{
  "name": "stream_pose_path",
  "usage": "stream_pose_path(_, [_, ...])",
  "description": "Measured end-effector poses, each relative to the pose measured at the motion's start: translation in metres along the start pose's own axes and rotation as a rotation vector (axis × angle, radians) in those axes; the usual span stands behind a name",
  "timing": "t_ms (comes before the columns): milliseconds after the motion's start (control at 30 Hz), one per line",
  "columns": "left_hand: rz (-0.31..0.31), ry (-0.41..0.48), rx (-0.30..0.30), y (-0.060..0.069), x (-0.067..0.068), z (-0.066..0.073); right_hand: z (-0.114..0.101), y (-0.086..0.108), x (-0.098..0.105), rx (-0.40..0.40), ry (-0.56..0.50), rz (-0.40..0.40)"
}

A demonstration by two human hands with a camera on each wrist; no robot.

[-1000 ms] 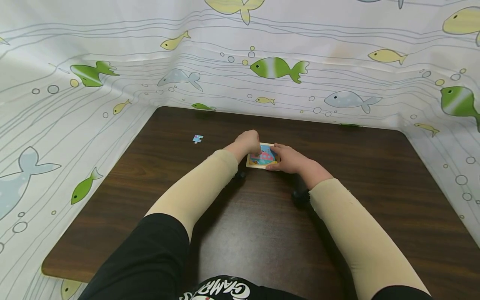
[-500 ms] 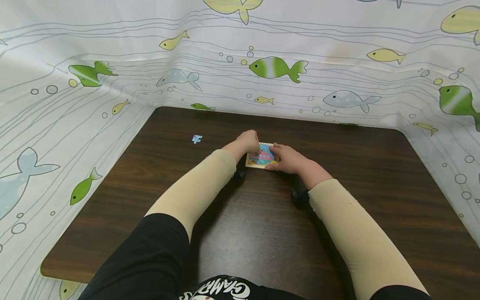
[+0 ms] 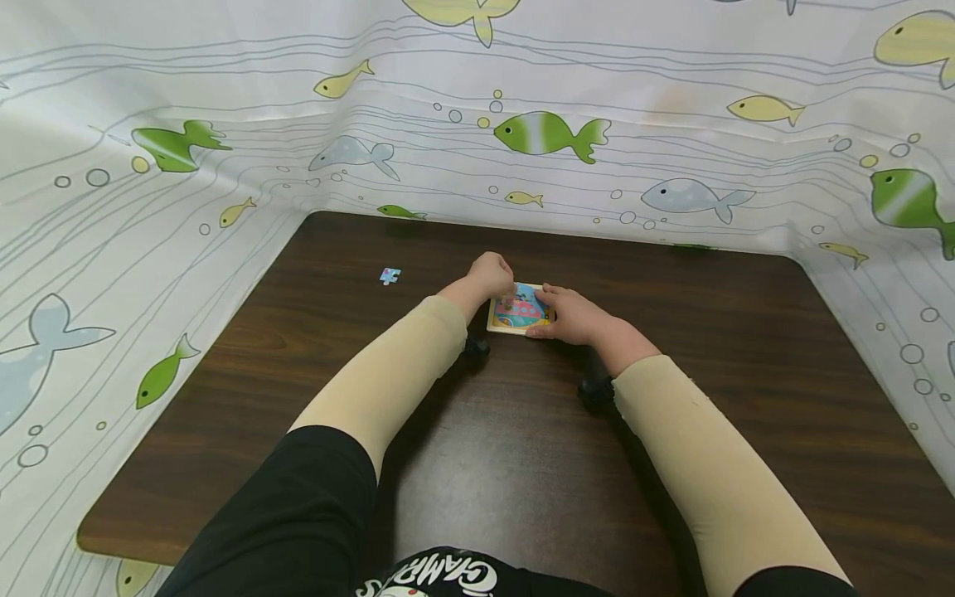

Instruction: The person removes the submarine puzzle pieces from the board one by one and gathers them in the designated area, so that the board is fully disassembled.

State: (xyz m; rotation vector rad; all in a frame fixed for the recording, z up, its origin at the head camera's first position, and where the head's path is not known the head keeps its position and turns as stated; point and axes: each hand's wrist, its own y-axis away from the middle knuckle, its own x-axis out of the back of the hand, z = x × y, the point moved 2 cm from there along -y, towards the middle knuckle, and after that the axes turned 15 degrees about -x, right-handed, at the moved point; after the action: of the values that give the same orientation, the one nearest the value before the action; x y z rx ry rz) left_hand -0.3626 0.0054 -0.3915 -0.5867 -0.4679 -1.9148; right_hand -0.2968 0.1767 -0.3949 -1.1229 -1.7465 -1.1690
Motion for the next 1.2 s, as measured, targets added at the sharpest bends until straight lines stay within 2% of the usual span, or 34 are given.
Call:
stream_pose_path(200, [0.095, 0.175, 0.058, -0.001, 0.0, -0.004, -0.001, 0.0, 0.0, 0.007, -0.001, 0.004])
stream_pose_path(333, [0.127, 0.245, 0.087, 0.001, 0.002, -0.007, -0.002, 0.0, -0.001, 0.004, 0.004, 0.004])
stream_pose_path(533, [0.131, 0.217, 0.104, 0.001, 0.004, -0.008, -0.002, 0.001, 0.0, -0.003, 0.002, -0.001])
stream_pose_path(733, [0.084, 0.181, 0.11, 0.003, 0.0, -0.004, -0.001, 0.001, 0.0, -0.007, -0.002, -0.002])
stream_pose_path(933, [0.115, 0.134, 0.127, 0.002, 0.0, -0.004, -0.001, 0.001, 0.0, 0.003, -0.008, 0.001])
stream_pose_path(1067, [0.138, 0.115, 0.121, -0.002, 0.006, -0.008, -0.002, 0.001, 0.001, 0.006, 0.0, 0.002])
stream_pose_path(1200, [0.176, 0.141, 0.124, -0.002, 0.022, -0.016, -0.002, 0.001, 0.001, 0.004, 0.013, 0.006])
